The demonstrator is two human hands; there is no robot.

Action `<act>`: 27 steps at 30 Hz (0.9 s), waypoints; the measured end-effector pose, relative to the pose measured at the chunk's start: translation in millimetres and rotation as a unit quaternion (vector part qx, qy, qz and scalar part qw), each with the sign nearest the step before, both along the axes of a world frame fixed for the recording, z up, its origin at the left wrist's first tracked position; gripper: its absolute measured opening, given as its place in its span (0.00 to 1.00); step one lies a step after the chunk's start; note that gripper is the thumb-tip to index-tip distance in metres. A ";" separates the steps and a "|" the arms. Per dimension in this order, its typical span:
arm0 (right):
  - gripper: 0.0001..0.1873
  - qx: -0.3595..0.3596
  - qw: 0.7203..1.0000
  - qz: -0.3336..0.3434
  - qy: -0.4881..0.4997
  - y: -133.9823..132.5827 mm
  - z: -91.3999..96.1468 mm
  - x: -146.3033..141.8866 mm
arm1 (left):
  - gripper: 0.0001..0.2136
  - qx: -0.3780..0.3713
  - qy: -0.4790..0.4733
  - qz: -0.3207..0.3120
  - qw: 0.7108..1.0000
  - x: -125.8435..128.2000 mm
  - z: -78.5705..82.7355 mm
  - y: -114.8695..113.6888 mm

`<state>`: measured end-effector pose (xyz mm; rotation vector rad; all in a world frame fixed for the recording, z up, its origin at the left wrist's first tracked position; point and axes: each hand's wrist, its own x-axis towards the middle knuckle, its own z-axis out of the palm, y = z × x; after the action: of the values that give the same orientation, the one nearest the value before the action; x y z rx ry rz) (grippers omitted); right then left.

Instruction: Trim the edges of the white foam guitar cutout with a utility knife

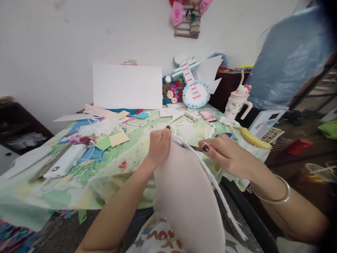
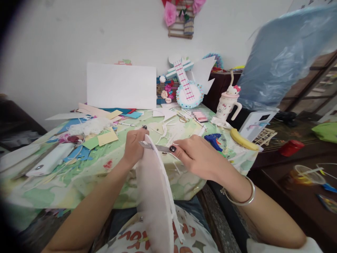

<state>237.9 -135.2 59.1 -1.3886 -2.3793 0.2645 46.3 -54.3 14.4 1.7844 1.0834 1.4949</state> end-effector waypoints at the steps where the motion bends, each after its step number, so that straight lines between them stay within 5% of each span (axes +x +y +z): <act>1: 0.23 0.003 1.000 -0.001 0.000 0.0 0.5 -0.6 | 0.18 0.002 0.004 0.004 1.000 -0.1 0.4 -0.2; 27: 0.25 0.012 1.000 0.020 -0.014 9.1 16.6 -13.4 | 0.19 0.011 -0.004 -0.021 1.000 3.5 -0.1 -1.7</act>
<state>224.4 -126.0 75.7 -1.3446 -2.4258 0.2287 49.8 -56.0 14.3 1.8037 1.0223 1.4939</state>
